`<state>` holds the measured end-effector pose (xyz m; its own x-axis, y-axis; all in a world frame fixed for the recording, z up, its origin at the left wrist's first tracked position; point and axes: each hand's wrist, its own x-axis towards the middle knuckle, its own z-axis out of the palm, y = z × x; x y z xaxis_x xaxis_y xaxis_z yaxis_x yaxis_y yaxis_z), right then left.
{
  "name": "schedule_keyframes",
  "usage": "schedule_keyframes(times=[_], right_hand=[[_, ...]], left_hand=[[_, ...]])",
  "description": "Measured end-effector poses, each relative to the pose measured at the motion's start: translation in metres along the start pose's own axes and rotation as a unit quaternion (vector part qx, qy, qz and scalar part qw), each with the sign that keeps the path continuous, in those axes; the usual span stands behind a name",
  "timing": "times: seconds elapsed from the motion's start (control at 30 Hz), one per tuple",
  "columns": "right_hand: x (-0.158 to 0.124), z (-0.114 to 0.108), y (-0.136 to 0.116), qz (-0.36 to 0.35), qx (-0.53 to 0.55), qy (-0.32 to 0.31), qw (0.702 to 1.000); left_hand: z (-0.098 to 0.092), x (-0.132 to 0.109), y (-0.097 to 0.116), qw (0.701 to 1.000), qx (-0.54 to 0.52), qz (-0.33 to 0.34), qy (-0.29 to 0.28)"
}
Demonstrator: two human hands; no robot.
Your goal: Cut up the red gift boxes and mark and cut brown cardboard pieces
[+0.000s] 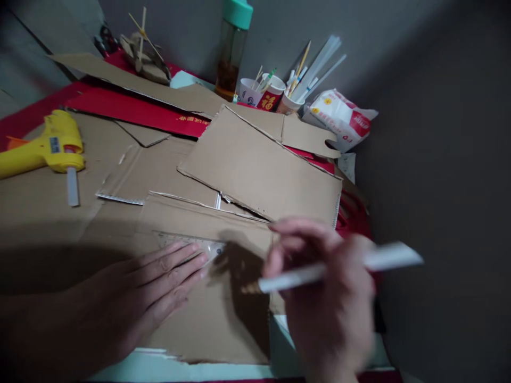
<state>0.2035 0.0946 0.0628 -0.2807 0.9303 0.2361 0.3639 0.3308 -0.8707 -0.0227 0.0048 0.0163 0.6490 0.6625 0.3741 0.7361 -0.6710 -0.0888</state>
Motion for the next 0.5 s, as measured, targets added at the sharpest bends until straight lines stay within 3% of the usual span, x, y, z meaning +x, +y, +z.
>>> schedule_keyframes(times=[0.1,0.2,0.33,0.5], right_hand=[[0.03,0.05,0.001,0.113,0.251,-0.036,0.961],[0.037,0.077,0.017,0.138,0.305,-0.102,0.937],[0.033,0.074,0.03,0.141,0.315,-0.127,0.93],[0.031,0.069,0.025,0.141,0.311,-0.13,0.931]], left_hand=[[0.0,0.002,-0.001,1.0,-0.015,-0.012,0.014],[0.003,0.004,-0.001,0.998,-0.034,-0.039,0.022],[0.006,0.003,0.002,0.996,-0.054,-0.063,0.019],[0.012,-0.008,0.015,0.992,-0.062,-0.113,0.003]])
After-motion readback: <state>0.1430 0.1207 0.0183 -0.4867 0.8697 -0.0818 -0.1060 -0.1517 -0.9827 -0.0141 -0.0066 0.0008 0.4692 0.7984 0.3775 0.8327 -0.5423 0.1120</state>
